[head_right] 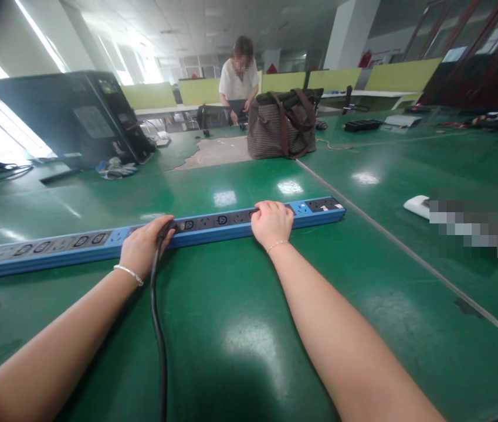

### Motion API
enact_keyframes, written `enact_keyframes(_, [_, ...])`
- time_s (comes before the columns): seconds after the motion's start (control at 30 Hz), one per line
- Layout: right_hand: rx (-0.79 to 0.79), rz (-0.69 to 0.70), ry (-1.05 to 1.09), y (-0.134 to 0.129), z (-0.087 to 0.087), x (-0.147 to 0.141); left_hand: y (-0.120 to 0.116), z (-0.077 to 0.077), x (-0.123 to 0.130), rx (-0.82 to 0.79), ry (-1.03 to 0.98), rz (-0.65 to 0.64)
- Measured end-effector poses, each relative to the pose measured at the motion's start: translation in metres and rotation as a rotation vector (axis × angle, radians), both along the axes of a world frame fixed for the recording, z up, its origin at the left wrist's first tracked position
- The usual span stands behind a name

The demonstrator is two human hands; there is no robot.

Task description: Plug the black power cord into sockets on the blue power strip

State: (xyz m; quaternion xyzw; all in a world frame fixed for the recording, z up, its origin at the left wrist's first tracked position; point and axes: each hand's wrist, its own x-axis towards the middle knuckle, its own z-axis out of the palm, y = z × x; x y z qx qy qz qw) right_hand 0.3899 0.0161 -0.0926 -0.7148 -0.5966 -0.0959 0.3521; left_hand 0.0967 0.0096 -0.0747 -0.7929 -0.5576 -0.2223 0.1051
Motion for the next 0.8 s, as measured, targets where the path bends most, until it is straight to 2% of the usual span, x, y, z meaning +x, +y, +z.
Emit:
enact_keyframes(0.33, [-0.027,0.0,-0.016,0.0017,-0.0006,0.001,-0.0006,0.0083,0.005,-0.046,0.021,0.077])
enact_keyframes(0.63, [-0.015,0.0,-0.001,0.0009,0.0004,0.0005,0.0037,-0.0014,-0.0031,0.046,0.03,0.002])
enact_keyframes(0.8, [-0.01,-0.001,0.004,0.0011,0.0001,0.0002,0.0038,-0.0015,-0.0015,0.011,0.006,0.06])
